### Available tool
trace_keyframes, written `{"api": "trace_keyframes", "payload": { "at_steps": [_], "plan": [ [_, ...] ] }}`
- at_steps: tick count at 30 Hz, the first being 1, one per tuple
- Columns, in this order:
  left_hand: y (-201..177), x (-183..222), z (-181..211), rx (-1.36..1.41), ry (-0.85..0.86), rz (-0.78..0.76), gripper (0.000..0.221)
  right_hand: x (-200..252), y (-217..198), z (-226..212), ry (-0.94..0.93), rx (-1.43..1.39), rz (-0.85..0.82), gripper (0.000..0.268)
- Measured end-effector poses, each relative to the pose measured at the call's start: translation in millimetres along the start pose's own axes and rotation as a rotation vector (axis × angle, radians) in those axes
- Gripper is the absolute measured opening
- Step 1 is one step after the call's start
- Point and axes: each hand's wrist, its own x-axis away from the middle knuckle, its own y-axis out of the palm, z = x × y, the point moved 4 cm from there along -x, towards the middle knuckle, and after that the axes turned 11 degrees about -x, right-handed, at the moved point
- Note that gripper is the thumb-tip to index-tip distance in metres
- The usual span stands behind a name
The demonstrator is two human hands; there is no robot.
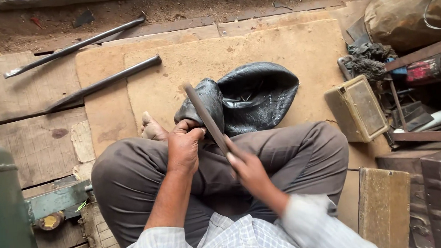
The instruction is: Using a metal rasp to roughen the surface of a punctured inner tube for a patch.
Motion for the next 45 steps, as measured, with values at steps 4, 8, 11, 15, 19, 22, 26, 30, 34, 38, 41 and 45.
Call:
{"api": "trace_keyframes", "payload": {
  "at_steps": [4,8,11,15,19,22,26,30,34,38,41,45],
  "plan": [
    [-3,0,-1,-0.032,0.028,0.009,0.015,-66,19,-22,0.000,-0.082,-0.012,0.056],
    [5,1,8,0.005,0.026,0.014,0.024,-69,6,-41,-0.122,-0.087,0.046,0.051],
    [2,0,6,0.019,0.034,0.060,0.033,-41,-15,-29,-0.042,-0.117,0.036,0.036],
    [8,3,16,0.000,0.065,0.072,0.046,-12,-39,20,0.134,-0.362,-0.060,0.032],
    [9,8,21,0.009,0.071,0.068,0.053,-15,-33,39,0.165,-0.322,-0.024,0.042],
    [6,7,16,0.012,0.049,0.080,0.050,-10,-13,-1,0.182,-0.161,0.008,0.035],
    [1,3,4,0.000,0.002,0.097,0.032,12,-18,-16,0.206,-0.043,-0.004,0.057],
    [6,8,17,0.013,-0.033,0.124,0.022,39,-30,5,0.280,-0.066,-0.039,0.060],
    [-1,1,2,0.014,0.005,0.100,0.014,11,0,-9,0.220,-0.008,-0.004,0.058],
    [-3,2,3,-0.050,0.091,0.043,0.010,-50,34,-41,-0.029,0.004,-0.010,0.055],
    [2,8,8,-0.043,0.084,0.045,0.014,-64,32,-45,-0.096,-0.100,-0.004,0.055],
    [1,5,6,0.036,0.040,0.093,0.021,-15,1,-37,0.038,0.024,0.004,0.054]
  ]
}}
